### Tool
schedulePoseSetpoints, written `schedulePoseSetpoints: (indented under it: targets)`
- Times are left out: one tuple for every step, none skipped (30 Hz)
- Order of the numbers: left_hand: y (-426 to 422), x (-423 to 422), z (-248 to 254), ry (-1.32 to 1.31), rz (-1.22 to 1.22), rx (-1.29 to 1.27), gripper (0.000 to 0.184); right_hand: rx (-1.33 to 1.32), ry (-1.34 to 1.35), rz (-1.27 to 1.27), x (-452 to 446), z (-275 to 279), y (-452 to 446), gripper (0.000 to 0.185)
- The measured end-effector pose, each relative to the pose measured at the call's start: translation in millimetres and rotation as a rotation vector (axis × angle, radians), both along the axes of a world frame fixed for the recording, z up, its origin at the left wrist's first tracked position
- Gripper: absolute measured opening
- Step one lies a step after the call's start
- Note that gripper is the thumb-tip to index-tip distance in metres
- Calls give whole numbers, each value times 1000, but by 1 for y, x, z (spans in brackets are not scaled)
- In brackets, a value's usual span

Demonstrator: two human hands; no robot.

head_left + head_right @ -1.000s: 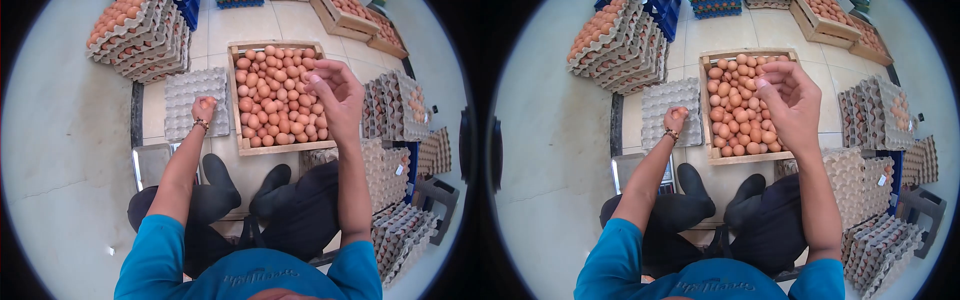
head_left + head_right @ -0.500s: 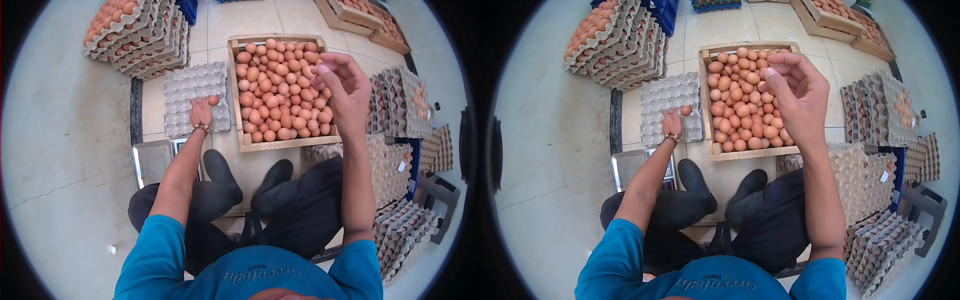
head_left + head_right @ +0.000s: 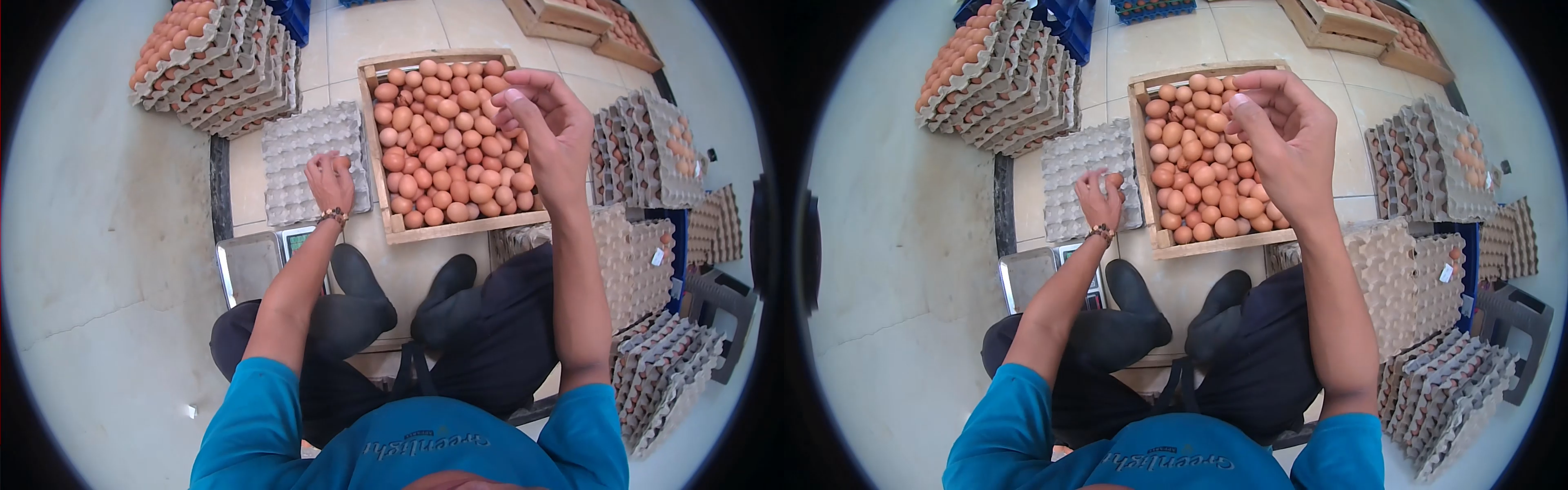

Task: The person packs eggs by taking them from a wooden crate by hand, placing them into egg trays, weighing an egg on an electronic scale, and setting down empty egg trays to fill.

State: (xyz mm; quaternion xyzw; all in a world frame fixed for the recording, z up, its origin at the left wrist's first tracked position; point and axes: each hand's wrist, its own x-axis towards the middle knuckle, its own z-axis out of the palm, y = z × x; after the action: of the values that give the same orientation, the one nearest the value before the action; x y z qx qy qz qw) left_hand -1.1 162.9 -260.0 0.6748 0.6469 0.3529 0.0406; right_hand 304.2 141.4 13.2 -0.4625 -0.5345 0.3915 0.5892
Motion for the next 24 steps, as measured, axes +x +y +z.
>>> schedulePoseSetpoints:
  targets:
    - [9, 12, 14, -31, -11, 79, 31, 8, -10, -2, 1, -1, 0, 18]
    - [16, 24, 26, -64, -23, 155, 30, 14, -21, -4, 2, -2, 0, 20]
    - [22, 35, 38, -55, -219, 68, 29, 1, -11, -8, 1, -4, -1, 20]
    - [28, 46, 49, -51, -415, -18, 28, -11, -5, -12, 0, -5, 0, 20]
    - [33, 56, 54, -47, -610, -101, 28, -20, 1, -15, -1, -5, 1, 19]
    - [38, 63, 47, 157, -681, -163, 27, -17, -3, -14, -1, -7, 1, 19]
    - [41, 70, 37, 362, -747, -221, 27, -13, -7, -11, -2, -9, 2, 19]
    - [43, 75, 27, 569, -808, -276, 27, -9, -13, -8, -1, -10, 3, 19]
    - [44, 80, 24, 808, -799, -292, 26, -47, -14, 2, 0, -10, 4, 18]
    - [44, 86, 20, 834, -740, -311, 25, -71, -98, 23, 4, -14, 8, 19]
    - [43, 91, 17, 862, -682, -331, 24, -96, -179, 43, 8, -23, 13, 19]
    - [43, 95, 17, 892, -623, -350, 23, -121, -258, 64, 11, -31, 17, 19]
    - [43, 95, 16, 862, -615, -326, 21, -133, -310, 111, 14, -37, 21, 22]
    - [46, 95, 15, 835, -612, -351, 21, -213, -375, 140, 16, -43, 24, 21]
    - [48, 95, 21, 809, -608, -375, 21, -291, -439, 169, 18, -49, 28, 20]
    - [50, 95, 25, 783, -603, -399, 21, -369, -503, 197, 20, -57, 32, 20]
    - [50, 94, 30, 598, -604, -372, 25, -382, -567, 222, 26, -72, 39, 17]
    - [50, 92, 34, 415, -605, -344, 29, -396, -630, 244, 32, -94, 47, 15]
    - [50, 89, 37, 232, -604, -316, 33, -410, -691, 266, 35, -115, 53, 13]
    - [55, 84, 34, 35, -628, -433, 37, -479, -792, 310, 33, -138, 56, 12]
    - [66, 78, 27, -163, -646, -546, 41, -546, -894, 355, 29, -158, 57, 11]
    - [71, 73, 25, -363, -657, -656, 45, -653, -1074, 448, 19, -169, 51, 14]
    - [70, 69, 43, -653, -706, -854, 46, -758, -1255, 539, 10, -176, 43, 17]
    - [68, 65, 68, -729, -648, -956, 44, -757, -1294, 499, 7, -182, 34, 20]
